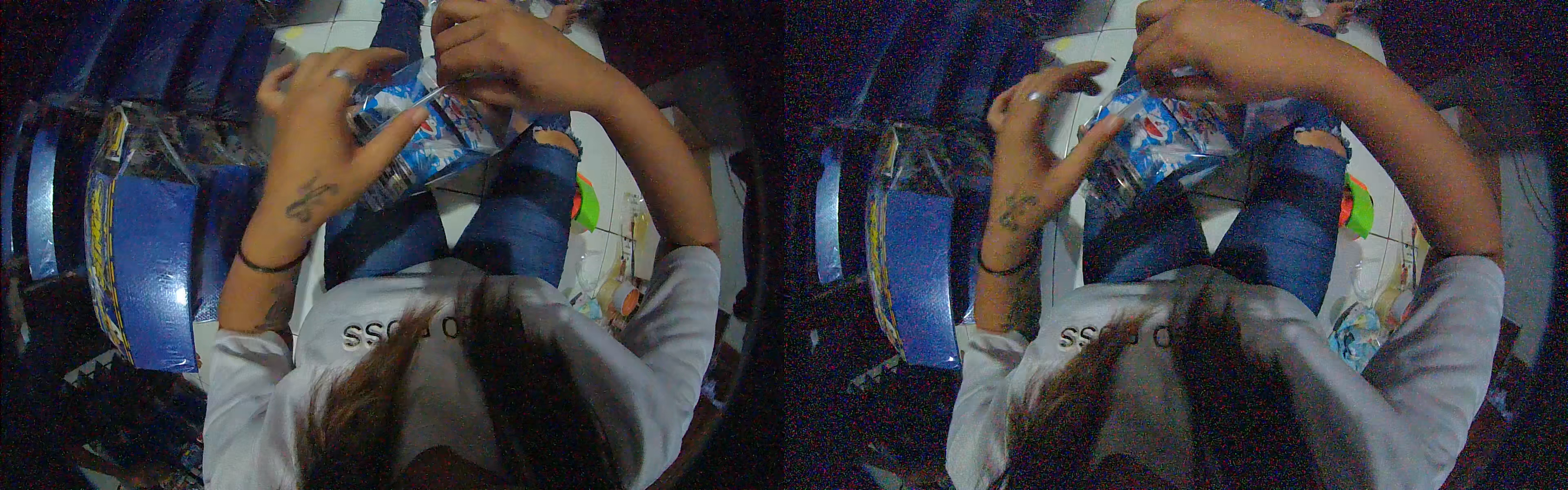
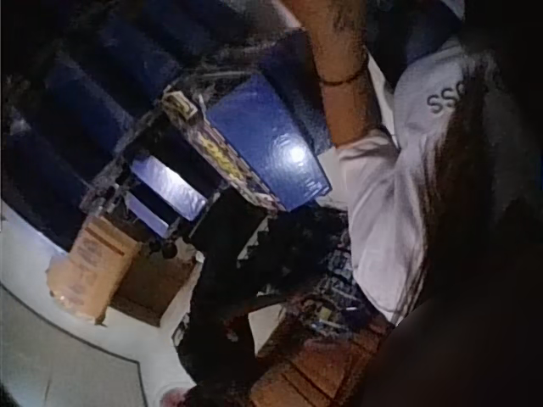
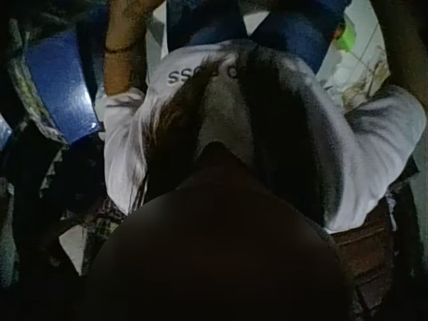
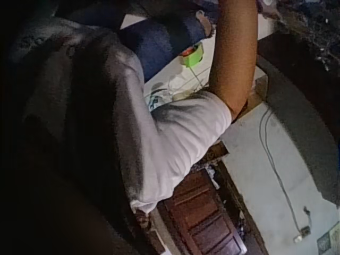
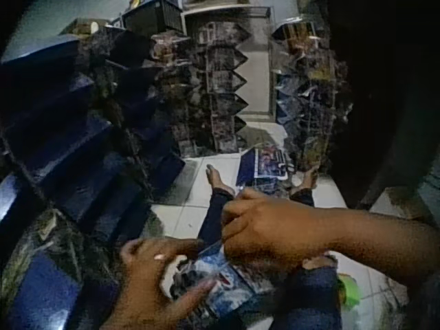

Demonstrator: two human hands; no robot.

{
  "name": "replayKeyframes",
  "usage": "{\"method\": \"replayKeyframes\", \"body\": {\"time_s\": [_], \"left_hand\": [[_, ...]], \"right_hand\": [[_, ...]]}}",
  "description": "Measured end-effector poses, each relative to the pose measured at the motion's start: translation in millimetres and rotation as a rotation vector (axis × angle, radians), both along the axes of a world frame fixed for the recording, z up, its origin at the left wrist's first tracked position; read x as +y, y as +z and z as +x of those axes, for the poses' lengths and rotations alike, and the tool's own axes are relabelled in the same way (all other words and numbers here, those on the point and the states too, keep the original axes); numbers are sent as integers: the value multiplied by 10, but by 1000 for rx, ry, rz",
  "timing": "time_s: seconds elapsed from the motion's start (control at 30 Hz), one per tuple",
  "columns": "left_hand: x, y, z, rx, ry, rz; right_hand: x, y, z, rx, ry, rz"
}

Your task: The person sits on the floor and wraps wooden toy cars in clear plastic bags. They place each toy into a bag, seal it with a tape dispenser, and then place the wrapped toy into a blue cardboard box. The process is repeated for multiple toys.

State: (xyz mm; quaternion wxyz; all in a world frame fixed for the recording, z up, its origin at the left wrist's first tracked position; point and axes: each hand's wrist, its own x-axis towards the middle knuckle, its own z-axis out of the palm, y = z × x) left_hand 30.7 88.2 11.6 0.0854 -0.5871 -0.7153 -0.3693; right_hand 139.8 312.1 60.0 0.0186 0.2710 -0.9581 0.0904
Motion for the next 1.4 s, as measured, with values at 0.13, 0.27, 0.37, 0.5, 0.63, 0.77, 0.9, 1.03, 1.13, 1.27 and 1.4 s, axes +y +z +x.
{"method": "replayKeyframes", "body": {"time_s": [0.13,0.27,0.37,0.5,0.63,0.77,0.9,1.03,1.13,1.27,1.4], "left_hand": [[240,-199,-37,-197,-96,-44],[316,-197,-119,-1051,-254,-269],[303,-156,-98,-628,-201,-188],[270,-142,13,94,-39,-156],[258,-149,62,148,-34,-60],[253,-221,83,101,-39,24],[174,-305,104,90,-5,-4],[-138,-174,12,91,-2,-142],[-255,-34,-54,27,-56,-205],[-49,-50,9,12,-49,-139],[210,-228,79,-66,-68,-66]], "right_hand": [[-102,69,1,-13,-60,15],[-160,-133,-6,426,64,-10],[-110,-275,15,444,113,138],[5,-213,45,261,92,92],[88,48,106,174,6,140],[105,58,146,196,-136,44],[60,-198,120,309,-48,-49],[15,-286,97,179,-19,-16],[-2,-221,76,60,33,-33],[-6,-148,56,113,56,-168],[-9,-187,77,52,-14,-57]]}}
